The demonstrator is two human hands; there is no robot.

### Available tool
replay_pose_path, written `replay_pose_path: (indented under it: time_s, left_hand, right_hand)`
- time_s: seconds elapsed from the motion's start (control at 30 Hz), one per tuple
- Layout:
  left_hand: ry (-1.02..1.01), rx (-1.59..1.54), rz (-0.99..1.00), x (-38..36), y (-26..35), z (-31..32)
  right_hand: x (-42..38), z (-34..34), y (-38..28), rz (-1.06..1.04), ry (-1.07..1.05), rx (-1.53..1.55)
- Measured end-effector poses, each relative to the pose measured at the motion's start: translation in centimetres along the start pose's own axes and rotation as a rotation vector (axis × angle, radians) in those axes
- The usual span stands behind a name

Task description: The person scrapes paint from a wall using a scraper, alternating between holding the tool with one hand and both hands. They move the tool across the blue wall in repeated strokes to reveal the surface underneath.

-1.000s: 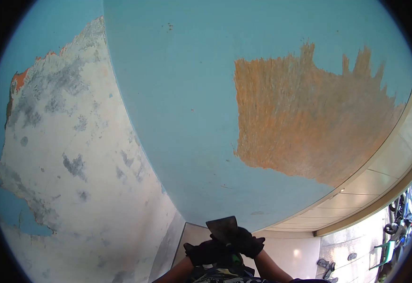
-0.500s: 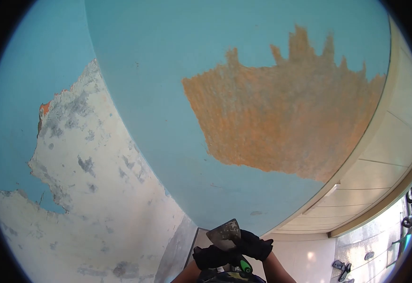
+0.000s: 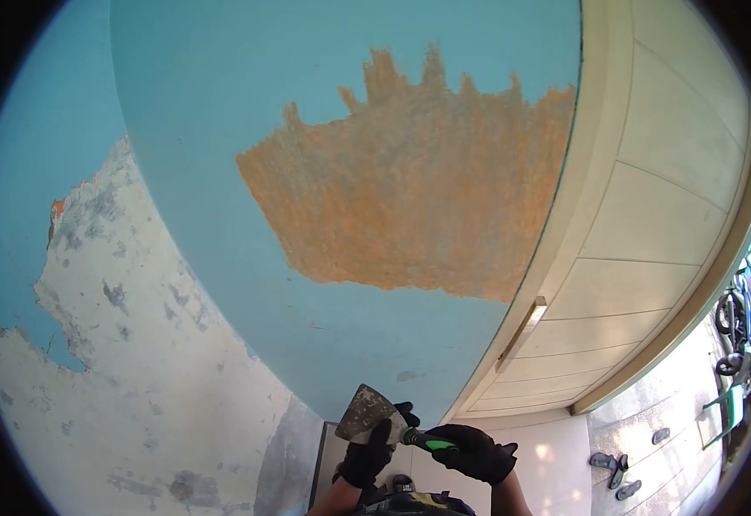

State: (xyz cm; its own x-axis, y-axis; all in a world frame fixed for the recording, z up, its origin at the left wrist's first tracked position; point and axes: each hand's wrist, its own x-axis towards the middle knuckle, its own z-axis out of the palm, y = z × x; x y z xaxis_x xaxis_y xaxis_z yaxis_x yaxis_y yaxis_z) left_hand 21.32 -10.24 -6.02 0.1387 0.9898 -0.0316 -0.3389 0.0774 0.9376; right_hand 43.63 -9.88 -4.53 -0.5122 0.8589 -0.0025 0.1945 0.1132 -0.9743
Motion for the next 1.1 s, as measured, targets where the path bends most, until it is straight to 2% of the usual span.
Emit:
replay_pose_path:
  time_s: [0.03,0.07,0.1,0.17,0.2,0.27,0.3,0.37,0.43,0.5,0.53,0.57,0.63,0.67,0.8,0.87,0.97,1.03,1.1]
  left_hand:
    - [0.005,-0.194,0.083,0.3,-0.1,0.3]
    - [-0.028,-0.274,0.069,0.7,-0.3,0.2]
    - [-0.027,-0.271,0.07,0.9,-0.5,0.1]
    - [-0.027,-0.244,0.118,1.3,-0.3,0.0]
    - [-0.017,-0.239,0.122,1.4,0.1,0.0]
    - [0.076,-0.321,0.136,1.8,1.0,-0.2]
    - [0.1,-0.316,0.144,2.1,1.5,-0.4]
    - [0.178,0.089,0.318,2.8,2.4,-1.0]
    - [0.205,-0.023,0.276,3.3,3.9,-1.8]
    - [0.167,-0.111,0.101,3.6,5.3,-3.1]
    - [0.19,-0.098,0.11,3.8,5.9,-3.2]
    - [0.206,-0.093,0.107,3.9,6.5,-3.6]
    - [0.132,0.006,0.176,4.1,7.8,-4.6]
    - [0.113,0.058,0.156,4.2,8.7,-5.0]
    - [0.086,0.062,0.15,5.4,9.6,-7.1]
    - [0.051,0.04,0.131,6.1,10.8,-7.9]
    - [-0.014,-0.05,0.077,7.6,11.8,-9.7]
    - [-0.04,-0.066,0.083,8.4,12.9,-10.0]
    - [-0.059,-0.084,0.083,9.0,14.0,-10.7]
  right_hand:
    - [-0.3,-0.4,-0.2,-0.046,-0.006,-0.024]
    - [-0.5,-0.7,-0.4,-0.093,-0.016,-0.046]
    - [-0.7,-0.7,-0.6,-0.095,-0.017,-0.044]
    - [-0.7,-0.3,-1.0,-0.234,0.137,-0.121]
    - [-0.8,0.0,-1.9,-0.239,0.128,-0.116]
    - [-0.5,0.6,-4.0,-0.204,0.291,-0.139]
    - [-0.1,0.7,-4.0,-0.209,0.268,-0.129]
    - [0.8,1.0,-3.7,-0.138,0.236,-0.234]
    - [2.1,1.7,-4.8,-0.092,0.22,-0.321]
    - [3.8,2.8,-5.3,-0.245,0.396,-0.312]
    - [5.0,3.1,-4.4,-0.391,0.446,-0.378]
    - [5.8,3.6,-4.6,-0.389,0.434,-0.367]
    - [7.7,4.6,-5.7,-0.509,0.547,-0.462]
    - [8.3,5.4,-6.8,-0.428,0.561,-0.397]
    - [11.6,6.5,-9.0,-0.447,0.572,-0.594]
    - [13.1,6.4,-10.3,-0.473,0.504,-0.7]
    - [14.8,6.4,-14.2,-0.379,0.465,-0.731]
    - [16.1,5.9,-16.1,-0.419,0.489,-0.786]
    - [17.0,5.3,-16.5,-0.427,0.264,-0.912]
